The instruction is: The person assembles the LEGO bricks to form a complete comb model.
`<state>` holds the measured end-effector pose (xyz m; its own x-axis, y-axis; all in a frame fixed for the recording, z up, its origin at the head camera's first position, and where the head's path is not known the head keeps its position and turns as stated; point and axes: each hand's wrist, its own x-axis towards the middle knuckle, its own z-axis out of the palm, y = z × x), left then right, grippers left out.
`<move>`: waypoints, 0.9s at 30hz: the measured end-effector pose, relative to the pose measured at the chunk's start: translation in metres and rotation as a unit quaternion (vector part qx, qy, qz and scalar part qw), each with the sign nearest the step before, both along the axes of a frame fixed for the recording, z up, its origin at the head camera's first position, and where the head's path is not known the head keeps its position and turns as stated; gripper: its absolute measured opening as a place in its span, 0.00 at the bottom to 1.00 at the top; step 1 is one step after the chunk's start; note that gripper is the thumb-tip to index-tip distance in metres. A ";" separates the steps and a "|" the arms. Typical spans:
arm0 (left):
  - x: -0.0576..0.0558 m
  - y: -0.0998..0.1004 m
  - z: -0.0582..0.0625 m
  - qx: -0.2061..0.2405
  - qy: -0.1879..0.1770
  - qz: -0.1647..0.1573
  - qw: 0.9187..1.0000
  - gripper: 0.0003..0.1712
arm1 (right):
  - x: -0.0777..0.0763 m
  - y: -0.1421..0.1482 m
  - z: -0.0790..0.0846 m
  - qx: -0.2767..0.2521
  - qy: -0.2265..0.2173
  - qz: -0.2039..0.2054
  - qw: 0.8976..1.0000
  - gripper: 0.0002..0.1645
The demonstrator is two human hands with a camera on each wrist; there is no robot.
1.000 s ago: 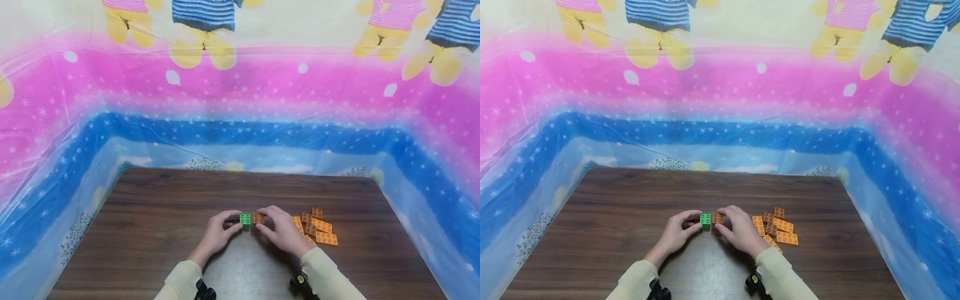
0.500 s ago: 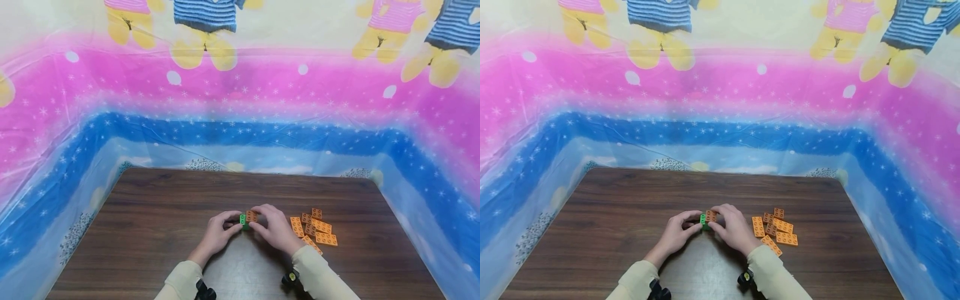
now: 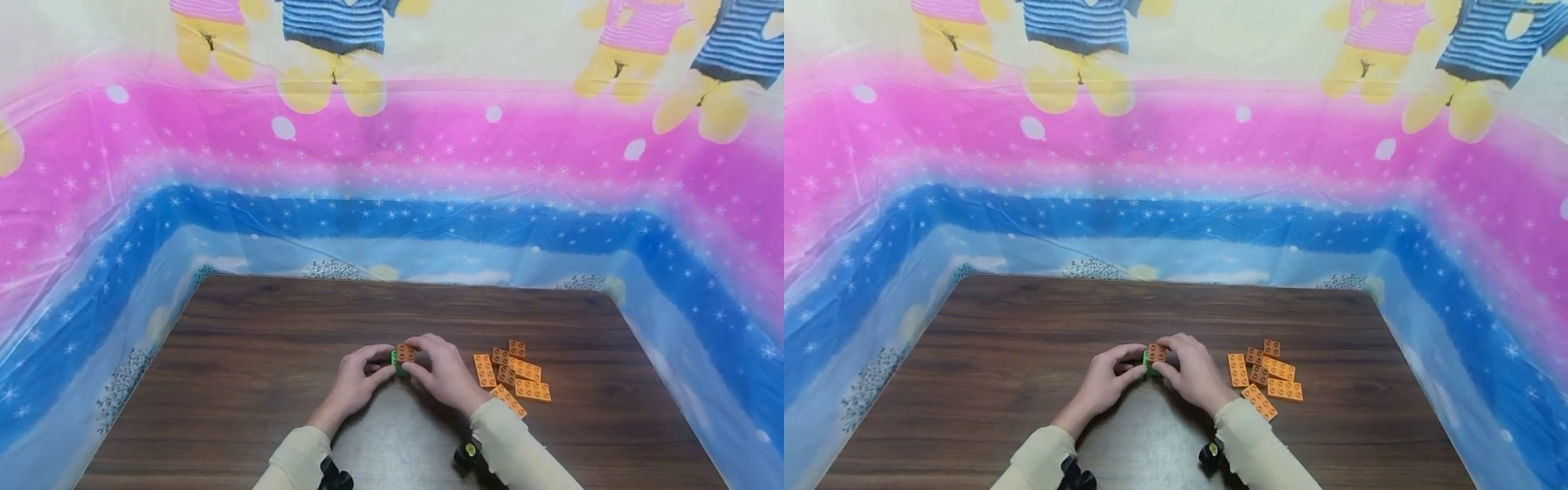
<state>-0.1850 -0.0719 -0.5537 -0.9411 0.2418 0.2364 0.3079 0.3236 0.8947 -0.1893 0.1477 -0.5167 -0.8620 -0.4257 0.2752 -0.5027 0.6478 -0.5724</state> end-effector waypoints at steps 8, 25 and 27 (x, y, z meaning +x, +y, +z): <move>-0.001 0.000 -0.001 0.005 0.009 -0.001 1.000 0.19 | -0.002 -0.003 -0.001 0.005 0.006 0.007 1.000 0.21; -0.001 0.001 -0.003 0.014 0.014 0.007 1.000 0.18 | -0.003 -0.006 0.004 0.021 0.029 0.014 0.999 0.20; -0.001 0.001 -0.003 0.014 0.016 0.006 1.000 0.18 | -0.002 -0.007 0.005 0.031 0.033 0.012 0.999 0.21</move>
<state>-0.1863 -0.0707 -0.5563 -0.9358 0.2235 0.2726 0.3324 0.3021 0.8934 -0.1917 0.1410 -0.5117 -0.8320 -0.4646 0.3031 -0.5540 0.6676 -0.4975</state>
